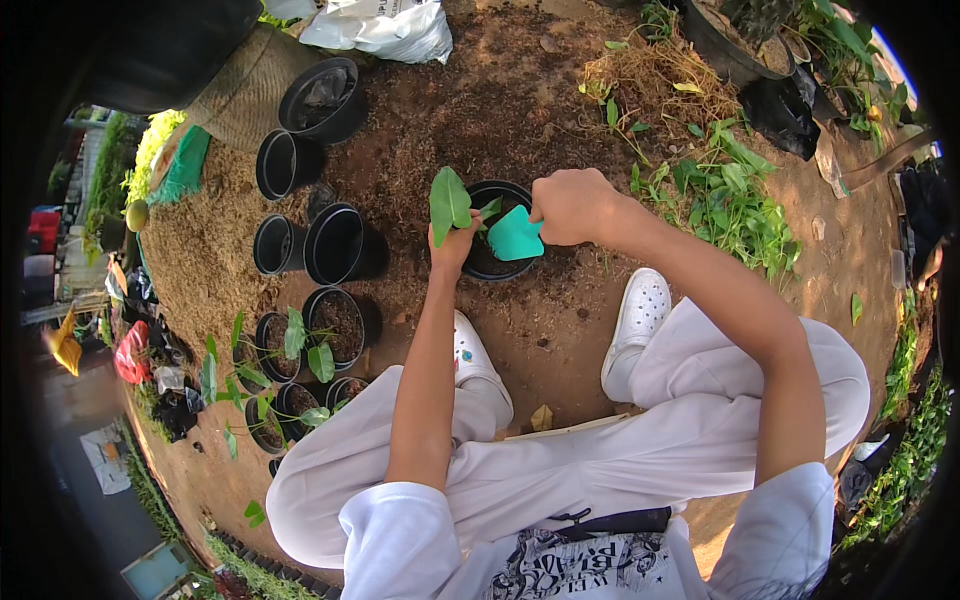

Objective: The person plants saplings into small pots using a trowel. They take soil from a pile, fill the pot around a sapling, and firm the soil down by hand.

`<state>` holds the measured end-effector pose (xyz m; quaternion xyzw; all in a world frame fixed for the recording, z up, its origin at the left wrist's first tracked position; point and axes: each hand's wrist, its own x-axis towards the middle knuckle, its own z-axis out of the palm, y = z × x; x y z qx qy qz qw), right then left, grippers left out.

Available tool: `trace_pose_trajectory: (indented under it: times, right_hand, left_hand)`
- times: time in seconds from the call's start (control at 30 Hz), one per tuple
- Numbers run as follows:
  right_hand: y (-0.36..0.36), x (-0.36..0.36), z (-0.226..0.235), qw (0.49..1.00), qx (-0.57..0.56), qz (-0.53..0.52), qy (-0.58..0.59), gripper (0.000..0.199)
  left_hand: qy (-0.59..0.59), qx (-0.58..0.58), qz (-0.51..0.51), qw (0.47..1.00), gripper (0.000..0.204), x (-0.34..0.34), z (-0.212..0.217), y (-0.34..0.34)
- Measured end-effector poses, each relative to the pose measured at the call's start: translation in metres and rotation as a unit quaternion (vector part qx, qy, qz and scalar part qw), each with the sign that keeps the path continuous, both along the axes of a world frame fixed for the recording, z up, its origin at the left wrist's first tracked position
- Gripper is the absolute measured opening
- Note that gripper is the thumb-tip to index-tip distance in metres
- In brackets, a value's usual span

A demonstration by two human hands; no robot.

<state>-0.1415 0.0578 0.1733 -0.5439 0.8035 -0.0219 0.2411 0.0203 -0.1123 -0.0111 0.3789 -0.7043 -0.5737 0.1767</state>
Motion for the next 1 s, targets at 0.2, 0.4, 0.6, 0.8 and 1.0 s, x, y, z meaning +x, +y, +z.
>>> trace_pose_trajectory:
  times: [0.2,0.4,0.6,0.8,1.0]
  right_hand:
    - [0.003,0.013,-0.02,0.996,0.018,0.08,0.04,0.016]
    - [0.001,-0.001,-0.01,0.972,-0.103,0.121,0.172,0.007]
    - [0.002,-0.014,-0.003,0.972,-0.088,0.118,0.184,0.013]
    - [-0.002,-0.003,-0.002,0.976,-0.064,0.089,0.19,0.007]
    - [0.0,-0.005,0.024,0.991,-0.01,0.006,0.133,0.012]
  left_hand:
    - [-0.018,-0.026,-0.016,0.999,0.014,-0.005,-0.004,0.001]
    - [-0.005,0.004,-0.002,1.0,0.014,-0.003,-0.005,0.0]
    - [-0.048,-0.008,0.006,0.999,0.015,-0.006,0.002,0.004]
    - [-0.035,-0.013,0.006,0.999,0.014,-0.002,-0.005,0.001]
    - [-0.064,-0.06,0.017,0.996,0.015,-0.004,-0.002,0.003]
